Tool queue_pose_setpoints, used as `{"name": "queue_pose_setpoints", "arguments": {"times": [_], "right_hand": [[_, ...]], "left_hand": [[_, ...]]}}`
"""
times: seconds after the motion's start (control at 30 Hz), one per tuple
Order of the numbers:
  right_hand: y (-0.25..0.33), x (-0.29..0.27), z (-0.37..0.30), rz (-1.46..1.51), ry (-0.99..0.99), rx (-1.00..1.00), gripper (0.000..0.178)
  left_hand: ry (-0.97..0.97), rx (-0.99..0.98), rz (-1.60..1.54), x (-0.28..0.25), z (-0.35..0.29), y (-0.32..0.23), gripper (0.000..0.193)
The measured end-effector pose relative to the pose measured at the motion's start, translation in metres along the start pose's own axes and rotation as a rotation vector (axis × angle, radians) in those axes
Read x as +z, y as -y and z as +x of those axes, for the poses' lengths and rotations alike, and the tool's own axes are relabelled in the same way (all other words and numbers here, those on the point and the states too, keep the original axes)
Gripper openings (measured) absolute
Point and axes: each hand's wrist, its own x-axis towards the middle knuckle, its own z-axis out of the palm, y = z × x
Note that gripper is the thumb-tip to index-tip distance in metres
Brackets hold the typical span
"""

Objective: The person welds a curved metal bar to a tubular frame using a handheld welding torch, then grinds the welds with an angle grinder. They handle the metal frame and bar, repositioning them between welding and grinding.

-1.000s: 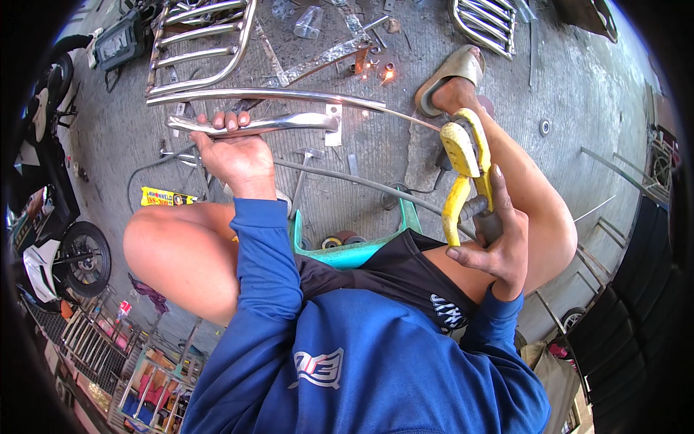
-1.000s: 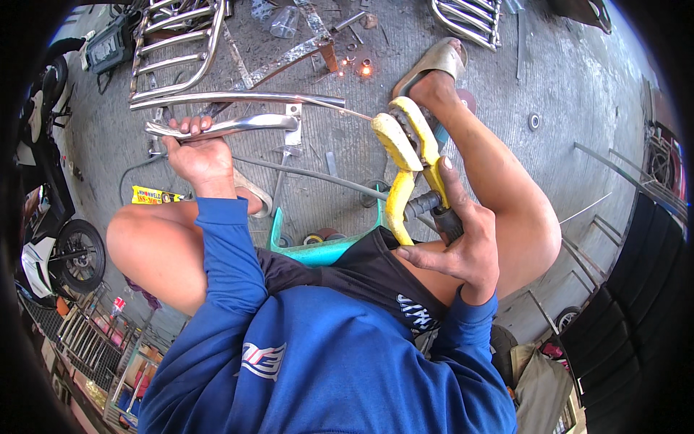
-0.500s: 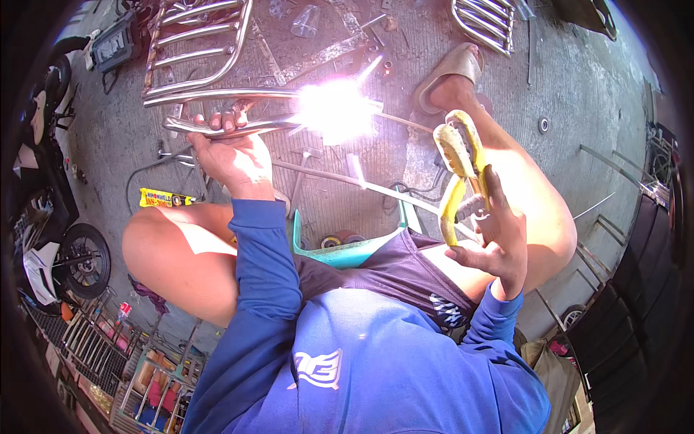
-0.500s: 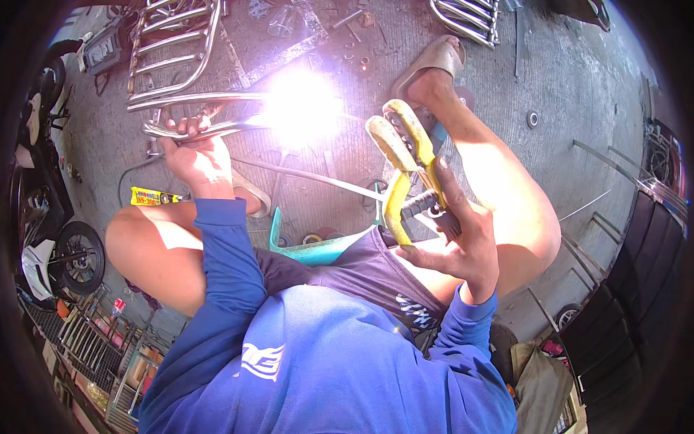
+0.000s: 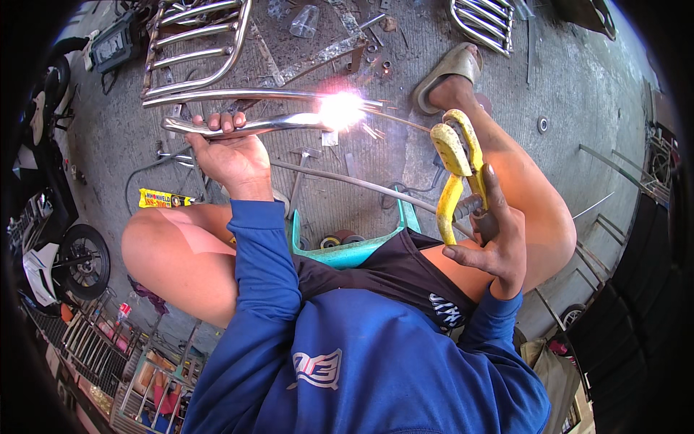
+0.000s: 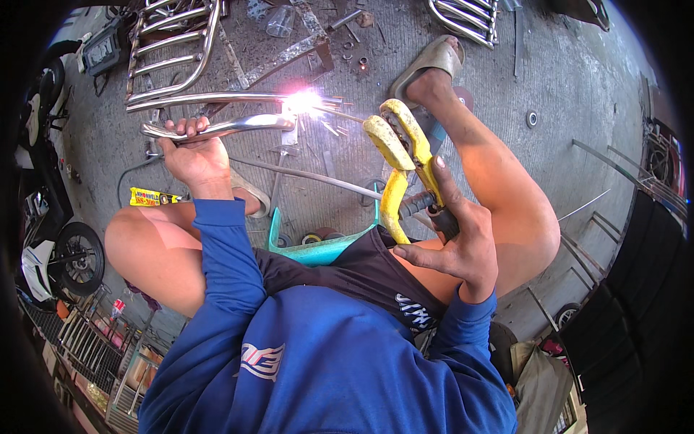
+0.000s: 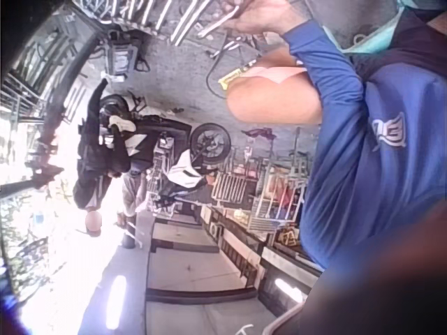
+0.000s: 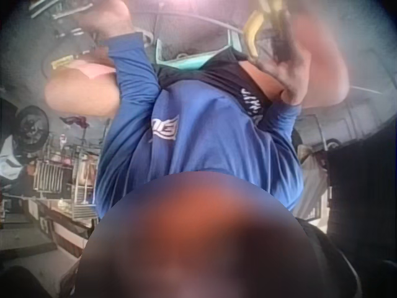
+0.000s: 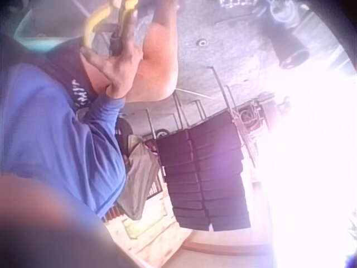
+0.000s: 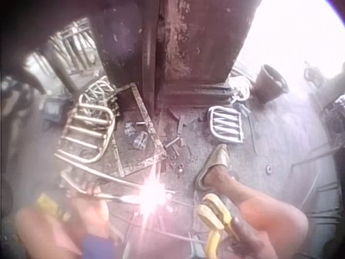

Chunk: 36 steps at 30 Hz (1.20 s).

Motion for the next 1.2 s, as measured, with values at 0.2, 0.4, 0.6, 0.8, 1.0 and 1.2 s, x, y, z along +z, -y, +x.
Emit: {"name": "queue_pose_setpoints", "arguments": {"times": [0.2, 0.4, 0.6, 0.8, 1.0, 1.2], "right_hand": [[0.004, -0.002, -0.001, 0.108, -0.12, -0.004, 0.132], [0.006, -0.004, -0.003, 0.086, -0.129, 0.057, 0.132], [0.001, 0.0, 0.001, 0.047, -0.148, -0.03, 0.132], [0.003, -0.002, 0.0, 0.026, -0.134, 0.075, 0.133], [0.019, 0.019, 0.025, 0.125, -0.153, 0.016, 0.139], [0.055, 0.027, 0.053, 0.157, -0.045, 0.015, 0.138]], "left_hand": [[0.011, -0.006, 0.007, 0.004, -0.001, 0.001, 0.041], [-0.003, -0.006, 0.003, 0.007, -0.002, 0.001, 0.041], [-0.02, 0.008, 0.007, 0.009, -0.003, 0.0, 0.048], [-0.078, -0.011, -0.007, 0.011, -0.005, 0.003, 0.039], [-0.137, 0.01, -0.063, 0.024, -0.014, 0.003, 0.036], [-0.142, -0.001, -0.074, 0.03, -0.019, 0.002, 0.035]]}}
